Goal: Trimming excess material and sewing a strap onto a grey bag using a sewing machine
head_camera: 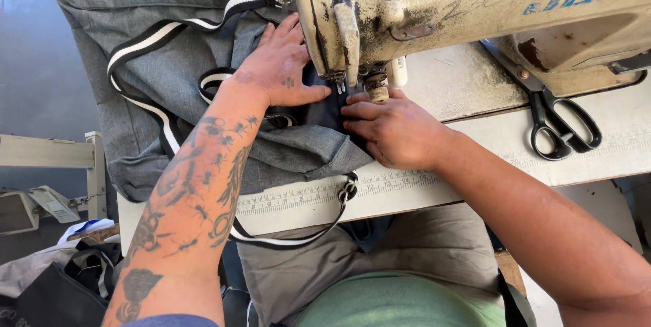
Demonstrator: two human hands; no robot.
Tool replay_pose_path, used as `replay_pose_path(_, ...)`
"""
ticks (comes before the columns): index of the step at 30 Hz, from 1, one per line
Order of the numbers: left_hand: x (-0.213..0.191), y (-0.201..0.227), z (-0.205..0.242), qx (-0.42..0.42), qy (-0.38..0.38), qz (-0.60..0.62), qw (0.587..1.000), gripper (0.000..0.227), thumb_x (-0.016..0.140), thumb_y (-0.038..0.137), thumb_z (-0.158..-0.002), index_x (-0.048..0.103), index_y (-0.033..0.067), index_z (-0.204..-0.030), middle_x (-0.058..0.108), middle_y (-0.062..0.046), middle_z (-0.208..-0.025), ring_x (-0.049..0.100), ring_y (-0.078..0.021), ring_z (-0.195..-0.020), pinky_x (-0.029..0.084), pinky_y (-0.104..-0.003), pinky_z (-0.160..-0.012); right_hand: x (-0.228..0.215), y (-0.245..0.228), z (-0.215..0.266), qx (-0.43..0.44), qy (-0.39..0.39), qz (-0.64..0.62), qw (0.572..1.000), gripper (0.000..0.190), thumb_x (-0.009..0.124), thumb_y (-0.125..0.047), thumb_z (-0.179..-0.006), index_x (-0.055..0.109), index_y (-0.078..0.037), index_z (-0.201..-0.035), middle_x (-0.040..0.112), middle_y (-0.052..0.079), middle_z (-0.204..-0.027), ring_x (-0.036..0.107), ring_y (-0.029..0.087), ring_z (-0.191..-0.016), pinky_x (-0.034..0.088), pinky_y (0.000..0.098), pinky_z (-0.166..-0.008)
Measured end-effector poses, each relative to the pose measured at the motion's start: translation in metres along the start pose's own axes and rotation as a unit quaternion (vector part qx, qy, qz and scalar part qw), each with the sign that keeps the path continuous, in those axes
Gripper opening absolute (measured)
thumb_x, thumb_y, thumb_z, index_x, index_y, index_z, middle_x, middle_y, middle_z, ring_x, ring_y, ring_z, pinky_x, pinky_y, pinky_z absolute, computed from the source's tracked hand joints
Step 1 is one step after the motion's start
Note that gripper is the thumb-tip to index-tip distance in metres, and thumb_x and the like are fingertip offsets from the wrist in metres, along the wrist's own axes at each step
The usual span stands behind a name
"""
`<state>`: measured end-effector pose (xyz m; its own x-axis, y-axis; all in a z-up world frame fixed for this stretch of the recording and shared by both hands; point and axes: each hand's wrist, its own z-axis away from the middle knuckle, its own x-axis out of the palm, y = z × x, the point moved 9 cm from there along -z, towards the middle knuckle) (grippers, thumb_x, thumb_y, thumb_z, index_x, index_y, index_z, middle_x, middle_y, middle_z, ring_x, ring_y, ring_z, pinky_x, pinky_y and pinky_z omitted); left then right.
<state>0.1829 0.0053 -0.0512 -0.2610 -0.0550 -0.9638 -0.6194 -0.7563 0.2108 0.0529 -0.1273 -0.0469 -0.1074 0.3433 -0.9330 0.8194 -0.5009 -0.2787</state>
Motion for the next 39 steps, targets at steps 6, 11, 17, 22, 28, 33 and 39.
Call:
replay_pose_path(6,-0.042,0.015,0.009,-0.020,-0.020,-0.011,1.000,0.083,0.068,0.057,-0.091,0.046,0.0186,-0.161,0.024,-0.018,-0.172,0.014,-0.0476,-0.158,0.015,-0.066,-0.125,-0.006,0.008,-0.006,-0.034,0.062,-0.007,0.997,0.033,0.065,-0.019,-0.099,0.077,-0.006,-0.126,0.071,0.012,-0.138,0.064,0.039,-0.130,0.052,0.0519,-0.105)
replay_pose_path(11,-0.052,0.058,0.080,-0.073,-0.221,-0.025,0.972,0.104,0.052,0.090,-0.077,0.051,0.0215,-0.154,0.018,-0.015,-0.176,-0.002,-0.0374,-0.166,-0.001,-0.071,-0.128,0.005,0.016,-0.006,-0.003,0.013,0.014,1.000,0.042,0.060,-0.022,-0.095,0.073,-0.010,-0.134,0.066,0.010,-0.147,0.066,0.036,-0.128,0.056,0.0523,-0.092)
replay_pose_path(17,-0.007,0.177,0.134,0.050,-0.202,-0.017,0.978,0.043,0.073,0.060,-0.077,0.070,0.0211,-0.058,0.071,-0.004,-0.059,0.075,-0.0274,-0.064,0.058,-0.041,-0.055,0.008,0.003,0.010,0.012,0.024,0.108,0.994,0.043,0.045,-0.018,-0.099,0.068,-0.017,-0.135,0.061,0.004,-0.148,0.056,0.028,-0.141,0.040,0.0451,-0.105)
replay_pose_path(22,-0.010,0.152,0.092,0.094,-0.030,0.121,0.988,0.071,0.067,0.079,-0.083,0.067,0.0086,-0.095,0.068,-0.019,-0.102,0.072,-0.0494,-0.098,0.060,-0.054,-0.086,0.008,-0.015,0.024,0.004,-0.050,0.124,0.991,0.042,0.040,-0.023,-0.104,0.061,-0.014,-0.139,0.056,0.005,-0.153,0.049,0.028,-0.148,0.041,0.0463,-0.106)
replay_pose_path(28,-0.002,0.167,0.144,0.036,-0.152,-0.192,0.969,0.110,0.035,0.107,-0.081,0.078,0.0101,-0.111,0.061,-0.014,-0.135,0.060,-0.0358,-0.124,0.060,-0.043,-0.081,0.006,-0.033,0.040,0.008,-0.038,0.121,0.992,0.060,0.050,-0.011,-0.091,0.056,-0.011,-0.151,0.050,0.014,-0.163,0.048,0.034,-0.150,0.040,0.0490,-0.111)
replay_pose_path(33,0.010,0.138,0.134,0.068,-0.115,-0.021,0.991,0.099,0.040,0.091,-0.090,0.063,0.0084,-0.140,0.058,-0.021,-0.138,0.052,-0.0454,-0.135,0.054,-0.063,-0.097,0.001,-0.055,0.055,0.002,0.000,0.110,0.994,0.074,0.060,-0.026,-0.079,0.056,-0.012,-0.151,0.052,0.013,-0.160,0.044,0.036,-0.152,0.038,0.0507,-0.112)
replay_pose_path(39,0.002,0.134,0.126,0.054,-0.060,0.039,0.996,0.102,0.040,0.093,-0.090,0.070,0.0055,-0.133,0.058,-0.021,-0.139,0.049,-0.0465,-0.138,0.049,-0.064,-0.100,-0.002,-0.059,0.063,-0.004,0.093,0.078,0.993,0.043,0.058,-0.022,-0.092,0.069,-0.015,-0.134,0.065,0.009,-0.147,0.056,0.033,-0.143,0.043,0.0496,-0.110)
